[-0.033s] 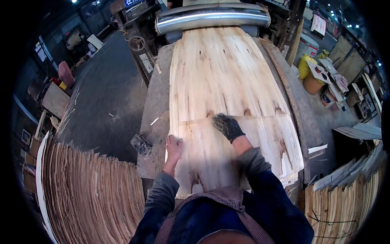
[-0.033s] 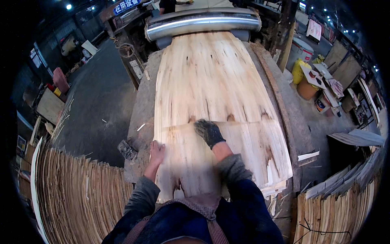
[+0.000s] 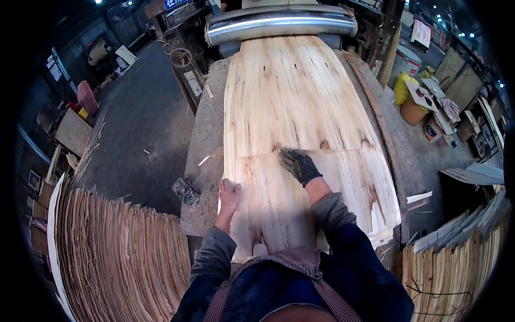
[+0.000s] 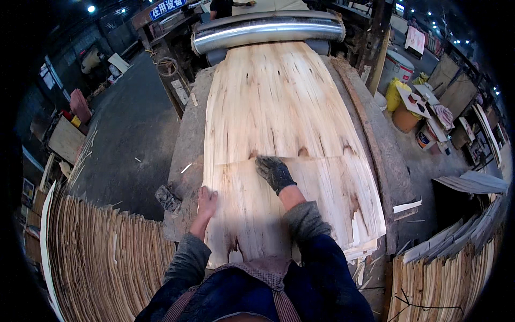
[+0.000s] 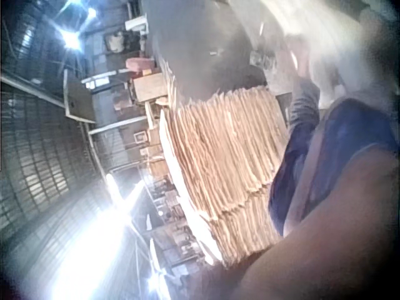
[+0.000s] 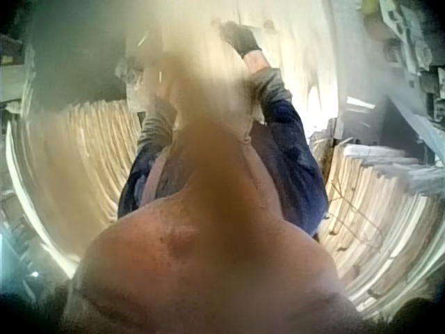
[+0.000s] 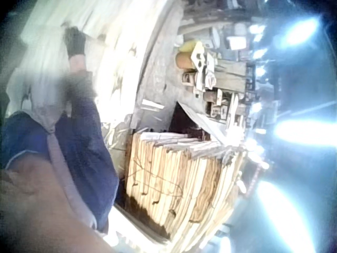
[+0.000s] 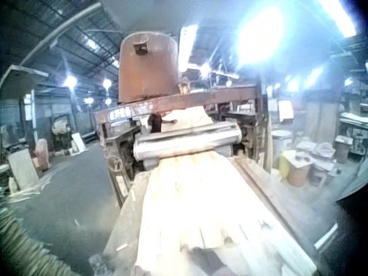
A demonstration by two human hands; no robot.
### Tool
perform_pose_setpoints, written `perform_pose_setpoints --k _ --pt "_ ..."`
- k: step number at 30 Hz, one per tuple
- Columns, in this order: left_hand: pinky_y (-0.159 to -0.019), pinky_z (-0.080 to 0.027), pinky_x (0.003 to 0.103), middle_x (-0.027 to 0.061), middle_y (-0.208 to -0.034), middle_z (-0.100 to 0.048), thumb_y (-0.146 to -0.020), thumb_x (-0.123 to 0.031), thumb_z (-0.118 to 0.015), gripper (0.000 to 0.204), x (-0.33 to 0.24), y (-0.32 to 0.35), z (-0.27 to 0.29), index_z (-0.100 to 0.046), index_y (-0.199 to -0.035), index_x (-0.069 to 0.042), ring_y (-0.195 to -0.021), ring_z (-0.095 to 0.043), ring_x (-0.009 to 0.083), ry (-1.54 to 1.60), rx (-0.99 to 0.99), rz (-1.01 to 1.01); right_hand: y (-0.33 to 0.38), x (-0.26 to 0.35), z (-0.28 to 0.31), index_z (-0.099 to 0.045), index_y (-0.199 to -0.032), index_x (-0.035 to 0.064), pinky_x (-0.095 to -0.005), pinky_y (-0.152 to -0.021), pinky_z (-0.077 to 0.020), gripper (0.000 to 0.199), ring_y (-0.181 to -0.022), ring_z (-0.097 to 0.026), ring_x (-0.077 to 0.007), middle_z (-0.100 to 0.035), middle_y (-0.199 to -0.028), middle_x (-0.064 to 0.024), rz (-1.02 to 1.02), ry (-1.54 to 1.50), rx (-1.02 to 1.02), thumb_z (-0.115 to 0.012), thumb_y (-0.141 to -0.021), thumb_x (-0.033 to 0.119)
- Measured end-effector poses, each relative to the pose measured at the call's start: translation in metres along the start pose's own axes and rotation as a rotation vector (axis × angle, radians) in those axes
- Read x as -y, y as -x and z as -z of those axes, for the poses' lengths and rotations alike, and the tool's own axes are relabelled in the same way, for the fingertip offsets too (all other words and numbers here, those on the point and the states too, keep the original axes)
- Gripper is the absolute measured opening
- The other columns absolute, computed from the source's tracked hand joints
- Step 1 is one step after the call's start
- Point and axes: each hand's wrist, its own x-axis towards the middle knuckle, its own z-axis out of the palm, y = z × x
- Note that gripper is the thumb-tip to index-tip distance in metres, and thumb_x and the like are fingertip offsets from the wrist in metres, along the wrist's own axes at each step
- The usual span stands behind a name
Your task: The person lifts thin wood veneers from a stack, places them onto a machine's rollers one at a time, and smooths them by hand as they are fed through the machine.
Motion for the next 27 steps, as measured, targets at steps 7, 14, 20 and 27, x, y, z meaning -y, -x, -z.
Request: perform_pose_setpoints --k 7,14,20,27 --pt "-0.091 -0.038 0.032 0.0194 -0.123 -0.043 -0.083 -0.024 -0.054 0.054 0.016 -0.006 0.006 -0.037 -0.125 0.004 -0.111 -0.045 0.0267 0.743 0.147 0.269 0.078 -0.019 -0.019 -0.043 -0.117 0.0042 -0.0426 -0.094 -0.041 0.031 -0.107 -0.051 -0.0295 -0.052 -0.114 -0.0166 -0.206 -0.128 -0.052 -0.049 -0.086 0.008" --pt "-0.074 -0.046 0.029 0.0099 -0.096 -0.06 -0.078 -0.001 -0.052 0.029 -0.011 -0.011 0.053 -0.053 -0.107 0.004 -0.083 -0.057 0.0173 1.229 0.173 0.252 0.227 -0.02 -0.051 -0.038 -0.126 0.0015 -0.0445 -0.096 -0.038 0.039 -0.112 -0.047 -0.0334 -0.044 -0.125 -0.0213 -0.551 -0.085 0.023 -0.043 -0.09 0.017" --pt "-0.078 -0.046 0.029 0.0119 -0.099 -0.06 -0.077 0.008 -0.044 0.032 -0.03 -0.02 0.095 -0.053 -0.108 0.006 -0.088 -0.058 0.0189 1.334 0.233 0.146 0.3 -0.043 -0.025 -0.043 -0.122 -0.0016 -0.0319 -0.096 -0.0373 0.036 -0.109 -0.05 -0.0233 -0.049 -0.121 -0.0154 -0.569 0.002 -0.124 -0.04 -0.093 0.02" --pt "-0.077 -0.05 0.032 0.0156 -0.101 -0.06 -0.078 0.012 -0.041 0.036 -0.081 -0.013 0.155 -0.05 -0.112 0.006 -0.087 -0.061 0.0224 1.488 0.26 0.134 0.33 -0.016 -0.043 -0.046 -0.118 -0.0012 -0.0344 -0.091 -0.0412 0.035 -0.102 -0.053 -0.0232 -0.055 -0.113 -0.0134 -0.413 0.068 -0.336 -0.04 -0.093 0.022"
